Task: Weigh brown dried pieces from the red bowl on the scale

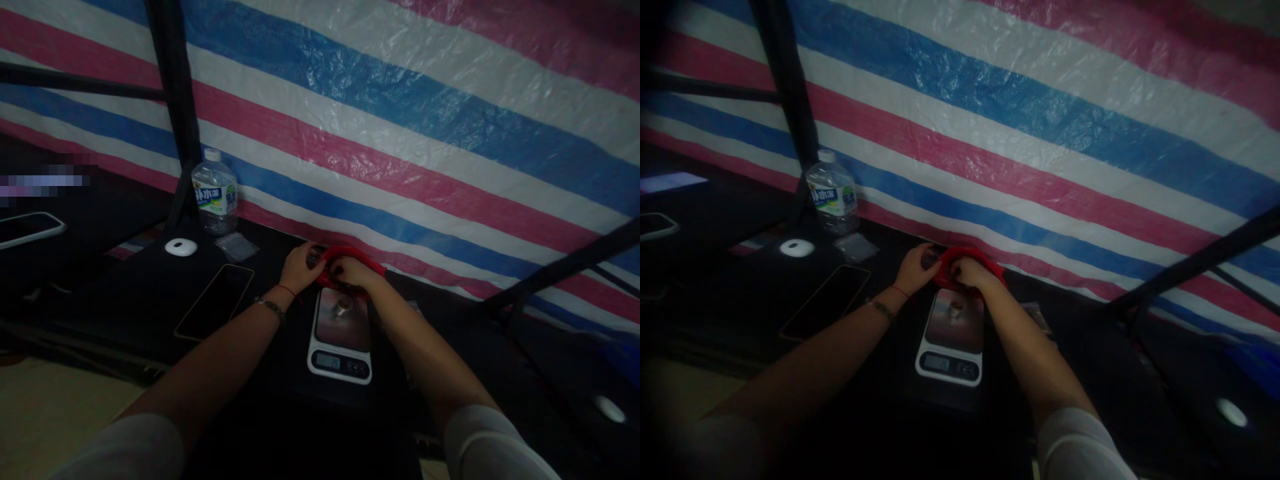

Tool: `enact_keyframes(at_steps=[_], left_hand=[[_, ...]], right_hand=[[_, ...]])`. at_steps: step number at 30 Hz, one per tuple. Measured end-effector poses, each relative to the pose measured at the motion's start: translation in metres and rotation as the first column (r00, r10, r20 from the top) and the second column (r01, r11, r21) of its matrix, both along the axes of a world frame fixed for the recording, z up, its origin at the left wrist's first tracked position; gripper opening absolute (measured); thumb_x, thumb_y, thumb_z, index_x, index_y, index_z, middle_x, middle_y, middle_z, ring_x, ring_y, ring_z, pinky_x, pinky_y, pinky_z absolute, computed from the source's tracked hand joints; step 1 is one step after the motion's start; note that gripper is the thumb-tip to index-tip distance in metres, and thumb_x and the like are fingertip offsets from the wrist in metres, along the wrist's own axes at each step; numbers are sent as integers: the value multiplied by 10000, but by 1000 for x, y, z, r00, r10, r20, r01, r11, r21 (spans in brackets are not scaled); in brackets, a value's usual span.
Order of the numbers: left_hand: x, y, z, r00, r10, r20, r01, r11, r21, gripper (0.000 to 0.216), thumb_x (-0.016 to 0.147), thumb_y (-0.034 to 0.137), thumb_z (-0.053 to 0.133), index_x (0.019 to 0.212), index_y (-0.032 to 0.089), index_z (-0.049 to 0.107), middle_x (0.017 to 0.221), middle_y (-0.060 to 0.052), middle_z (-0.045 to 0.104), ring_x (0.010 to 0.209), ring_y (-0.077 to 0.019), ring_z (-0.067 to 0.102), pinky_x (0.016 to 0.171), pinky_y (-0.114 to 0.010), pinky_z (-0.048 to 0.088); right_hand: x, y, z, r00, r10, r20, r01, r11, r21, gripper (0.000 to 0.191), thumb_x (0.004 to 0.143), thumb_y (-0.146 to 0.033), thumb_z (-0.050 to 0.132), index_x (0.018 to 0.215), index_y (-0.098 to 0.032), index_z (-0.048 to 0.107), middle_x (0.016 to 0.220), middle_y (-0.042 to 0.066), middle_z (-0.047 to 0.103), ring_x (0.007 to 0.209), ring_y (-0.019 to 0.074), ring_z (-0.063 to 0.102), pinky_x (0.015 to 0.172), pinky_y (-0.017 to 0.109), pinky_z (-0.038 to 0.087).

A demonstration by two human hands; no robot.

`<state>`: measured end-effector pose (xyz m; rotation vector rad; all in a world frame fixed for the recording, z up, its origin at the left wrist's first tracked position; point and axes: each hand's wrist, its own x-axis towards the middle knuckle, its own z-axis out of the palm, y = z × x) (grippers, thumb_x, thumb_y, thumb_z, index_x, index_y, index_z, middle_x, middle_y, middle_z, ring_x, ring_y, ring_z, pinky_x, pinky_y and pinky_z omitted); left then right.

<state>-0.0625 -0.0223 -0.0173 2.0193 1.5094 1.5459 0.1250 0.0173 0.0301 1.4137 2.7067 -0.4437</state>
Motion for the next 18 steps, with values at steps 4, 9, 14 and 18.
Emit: enact_keyframes(at_steps=[4,9,14,18], left_hand=[[0,0,-1,1000,3,-10,-3,1000,7,449,751,349,658,1146,171,542,1012,-85,669,941,-253,623,884,-408,492],[0,1,-1,1000,9,-20,-9,1000,8,457,749,344,661,1155,173,540,1018,-84,666,950,-254,619,895,-405,490],[0,2,-2,1000,1,-3,-1,1000,-5,453,744,337,669,1150,178,544,1025,-81,667,958,-251,622,904,-404,487],[1,3,-3,1000,-2,1,2,1000,4,460,750,344,665,1155,164,541,1042,-92,665,971,-251,621,914,-408,481]], right_hand=[[5,4,-3,999,43,-26,-44,999,-21,297,735,-125,613,1010,-178,712,992,52,714,843,157,645,766,208,467],[3,4,-1,998,-25,52,24,999,21,287,750,-84,574,974,-181,723,938,56,723,798,160,650,701,209,456],[3,4,3,998,-24,52,19,996,92,271,773,-103,567,976,-180,729,967,64,723,844,172,652,724,216,454],[6,3,5,997,-30,76,16,984,178,287,758,-102,581,991,-182,728,1013,70,716,913,190,643,802,234,450]])
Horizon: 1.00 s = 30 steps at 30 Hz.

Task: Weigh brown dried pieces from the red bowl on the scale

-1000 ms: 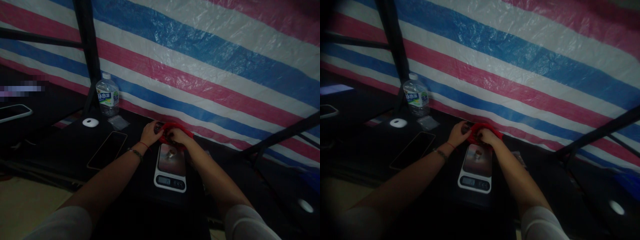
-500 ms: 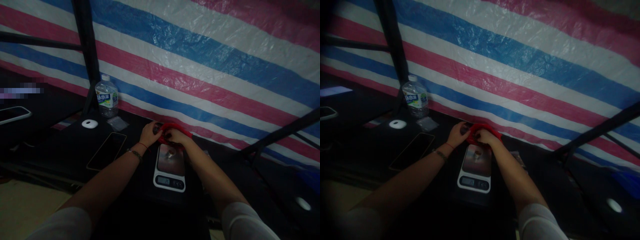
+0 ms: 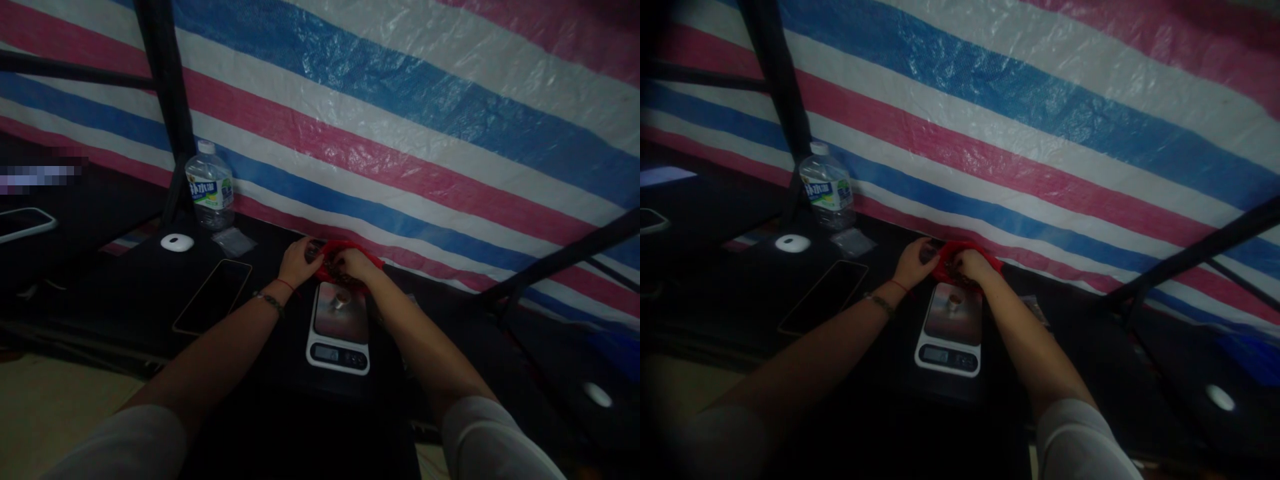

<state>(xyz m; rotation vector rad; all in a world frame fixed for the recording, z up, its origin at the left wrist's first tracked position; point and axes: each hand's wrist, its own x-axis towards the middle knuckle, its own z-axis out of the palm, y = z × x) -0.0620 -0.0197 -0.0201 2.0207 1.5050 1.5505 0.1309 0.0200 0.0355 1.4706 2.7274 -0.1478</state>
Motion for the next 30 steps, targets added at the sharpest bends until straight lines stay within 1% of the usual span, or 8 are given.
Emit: enact_keyframes(at_steps=[3,6,9,13,16,20,24,30], left_hand=[[0,1,-1,1000,-9,6,9,1000,-3,456,759,336,656,1162,159,536,1039,-97,668,972,-248,622,910,-408,483],[0,1,-1,1000,-6,5,6,1000,-8,451,768,338,648,1167,161,535,1041,-98,669,967,-244,624,903,-406,487],[0,1,-1,1000,-5,-2,5,1000,-4,455,774,351,644,1170,157,536,1045,-98,667,961,-245,625,899,-404,488],[0,0,0,1000,6,3,-6,1000,-2,457,764,359,656,1158,157,544,1030,-99,669,951,-250,622,902,-410,484],[0,-1,1,1000,4,-1,-4,1000,-1,433,769,358,649,1144,165,552,1037,-95,666,952,-247,620,901,-407,483],[0,0,0,1000,8,-6,-8,1000,2,442,768,367,646,1146,159,551,1042,-100,661,957,-252,614,901,-409,484],[0,0,0,1000,0,-12,0,1000,-4,451,771,364,643,1162,164,542,1003,-89,667,939,-249,619,890,-408,489],[0,-1,1,1000,-8,1,8,1000,5,419,779,347,634,1146,164,548,1010,-93,665,925,-241,623,870,-395,497]], right_hand=[[3,-3,1,1000,0,-6,0,1000,0,276,776,-149,587,1016,-177,721,1021,83,712,926,194,639,818,244,448],[7,-7,1,999,27,-37,-31,994,-109,256,786,-227,608,1012,-183,720,983,65,718,866,181,646,755,232,454],[10,-9,-1,997,58,-55,-68,976,-207,271,749,-228,649,1008,-189,717,954,45,720,839,171,646,730,217,450],[11,-8,-3,999,23,-44,-29,988,-149,250,779,-171,589,992,-164,719,964,68,716,824,173,640,726,223,445],[12,-5,-5,999,18,-51,-23,994,-110,292,753,-143,603,1024,-166,710,1013,72,710,859,181,639,748,229,447],[13,-3,-7,996,58,-73,-67,989,-134,286,742,-126,606,1001,-177,717,1004,52,714,886,178,640,769,224,449],[13,-4,-8,995,46,-86,-56,992,-115,251,749,-123,589,954,-172,727,973,55,719,853,173,646,750,223,458],[9,-2,-11,996,76,-48,-81,987,-136,297,737,-95,584,980,-182,731,1020,50,717,918,173,643,825,217,451]])
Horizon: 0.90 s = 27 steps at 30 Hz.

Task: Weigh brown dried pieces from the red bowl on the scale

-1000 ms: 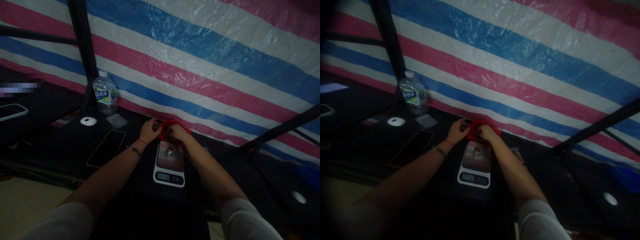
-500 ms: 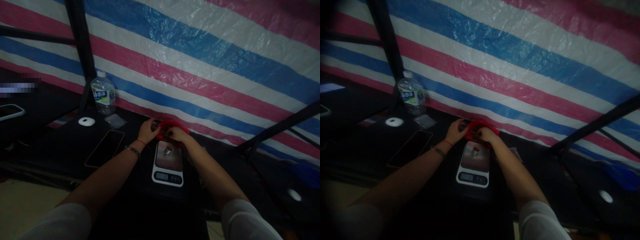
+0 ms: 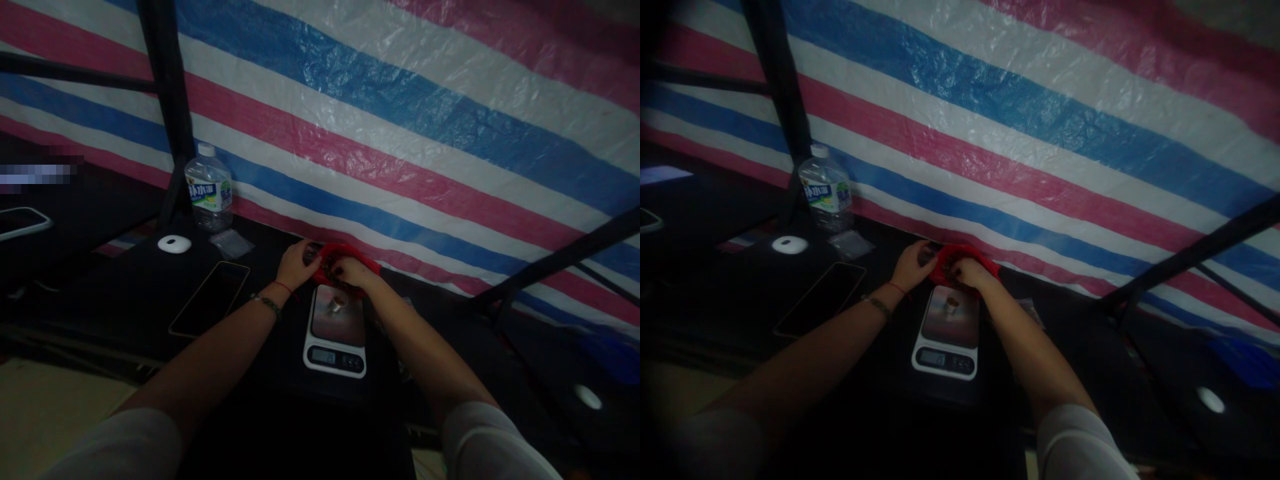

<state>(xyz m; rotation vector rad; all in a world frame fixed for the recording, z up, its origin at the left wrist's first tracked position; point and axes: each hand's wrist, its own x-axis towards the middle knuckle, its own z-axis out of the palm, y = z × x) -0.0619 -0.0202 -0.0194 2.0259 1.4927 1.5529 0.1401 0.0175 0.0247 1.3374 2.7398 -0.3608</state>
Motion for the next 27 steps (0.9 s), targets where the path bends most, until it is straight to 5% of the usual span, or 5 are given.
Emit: enact_keyframes(at_steps=[6,12,20,27], left_hand=[[0,0,-1,1000,10,-10,-10,1000,14,443,771,358,638,1156,160,547,1060,-97,654,973,-249,611,901,-402,482],[0,0,-1,1000,4,-4,-4,1000,9,432,779,355,635,1155,160,549,1016,-89,666,930,-239,622,884,-396,490],[0,-1,1,1000,2,-9,-2,1000,8,449,771,340,642,1168,158,541,975,-77,675,913,-238,620,864,-385,489],[-1,-1,0,1000,8,-8,-8,1000,0,445,783,349,630,1175,160,538,972,-72,680,923,-242,623,868,-389,485]], right_hand=[[0,0,3,996,-55,71,50,997,66,288,767,-120,581,1001,-177,738,1034,62,719,928,196,651,840,239,456],[6,-14,20,992,-106,-66,111,990,82,276,754,-97,589,958,-196,747,999,42,728,887,178,657,799,231,465],[3,-81,59,980,94,-175,-79,993,89,189,779,-131,617,917,-182,735,919,52,696,859,164,613,776,246,444],[-2,-105,59,978,146,-147,-136,988,80,155,776,-122,636,878,-185,735,868,51,672,846,162,589,781,250,428]])
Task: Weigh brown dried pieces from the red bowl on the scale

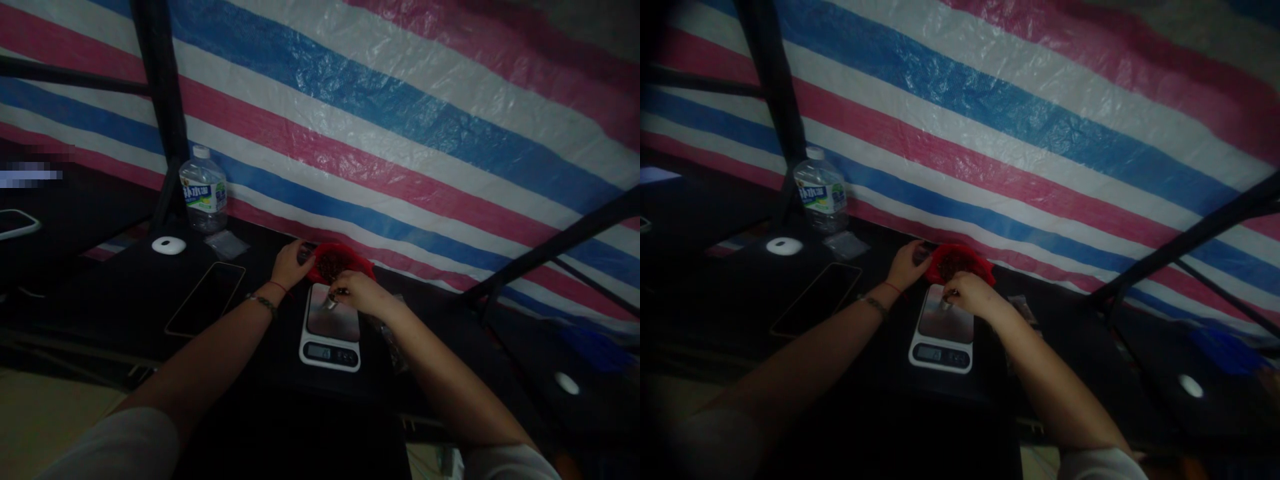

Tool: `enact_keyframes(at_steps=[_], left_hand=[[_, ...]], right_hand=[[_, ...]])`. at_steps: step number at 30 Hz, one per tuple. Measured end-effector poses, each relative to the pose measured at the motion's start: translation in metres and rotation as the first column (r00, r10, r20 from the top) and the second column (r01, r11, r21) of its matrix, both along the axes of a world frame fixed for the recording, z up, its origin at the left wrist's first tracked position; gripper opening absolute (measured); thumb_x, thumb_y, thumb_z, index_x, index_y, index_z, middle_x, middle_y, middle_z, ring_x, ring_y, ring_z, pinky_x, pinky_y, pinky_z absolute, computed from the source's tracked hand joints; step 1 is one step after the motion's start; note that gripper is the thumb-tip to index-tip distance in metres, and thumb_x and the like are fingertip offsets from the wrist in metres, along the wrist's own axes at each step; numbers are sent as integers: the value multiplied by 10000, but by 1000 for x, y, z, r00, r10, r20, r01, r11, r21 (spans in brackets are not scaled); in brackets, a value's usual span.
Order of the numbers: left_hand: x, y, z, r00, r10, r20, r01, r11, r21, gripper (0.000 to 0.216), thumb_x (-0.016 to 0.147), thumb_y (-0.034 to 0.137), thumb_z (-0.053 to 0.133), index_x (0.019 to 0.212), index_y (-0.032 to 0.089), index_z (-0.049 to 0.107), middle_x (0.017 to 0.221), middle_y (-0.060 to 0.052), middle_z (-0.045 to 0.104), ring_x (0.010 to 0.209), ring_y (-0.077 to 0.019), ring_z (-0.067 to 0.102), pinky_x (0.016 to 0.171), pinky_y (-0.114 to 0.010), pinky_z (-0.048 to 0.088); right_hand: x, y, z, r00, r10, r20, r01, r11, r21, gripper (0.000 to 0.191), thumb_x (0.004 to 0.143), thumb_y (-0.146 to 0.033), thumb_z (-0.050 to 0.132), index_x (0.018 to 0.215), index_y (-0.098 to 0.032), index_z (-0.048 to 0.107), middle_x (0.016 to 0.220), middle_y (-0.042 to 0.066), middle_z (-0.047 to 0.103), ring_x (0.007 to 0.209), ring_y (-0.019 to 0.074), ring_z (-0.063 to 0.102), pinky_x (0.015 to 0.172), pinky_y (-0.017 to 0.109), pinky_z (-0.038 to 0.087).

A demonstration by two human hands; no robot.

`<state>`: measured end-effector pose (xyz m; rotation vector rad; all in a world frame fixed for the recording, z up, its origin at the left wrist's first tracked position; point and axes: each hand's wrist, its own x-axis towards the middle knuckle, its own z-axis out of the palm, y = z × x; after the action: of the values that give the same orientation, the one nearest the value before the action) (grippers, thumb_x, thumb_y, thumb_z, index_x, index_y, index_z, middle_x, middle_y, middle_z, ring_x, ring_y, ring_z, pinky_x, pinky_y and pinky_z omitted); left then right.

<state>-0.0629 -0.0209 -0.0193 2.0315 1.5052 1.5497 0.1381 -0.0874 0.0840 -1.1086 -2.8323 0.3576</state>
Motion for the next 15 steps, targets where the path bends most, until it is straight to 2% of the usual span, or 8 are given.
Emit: enact_keyframes(at_steps=[9,15], left_hand=[[0,2,-2,1000,14,11,-14,1000,0,436,780,357,634,1163,171,538,982,-72,678,940,-241,622,873,-382,483],[0,1,-1,1000,6,13,-6,1000,5,432,780,367,640,1153,172,546,990,-77,674,926,-237,628,861,-377,491]], right_hand=[[-2,-2,5,999,-54,-1,54,999,-3,180,778,-132,646,937,-177,718,872,54,692,801,154,602,732,244,427],[2,1,-9,989,-100,-113,98,995,-23,208,768,-148,673,973,-170,703,904,58,689,789,147,617,732,250,449]])
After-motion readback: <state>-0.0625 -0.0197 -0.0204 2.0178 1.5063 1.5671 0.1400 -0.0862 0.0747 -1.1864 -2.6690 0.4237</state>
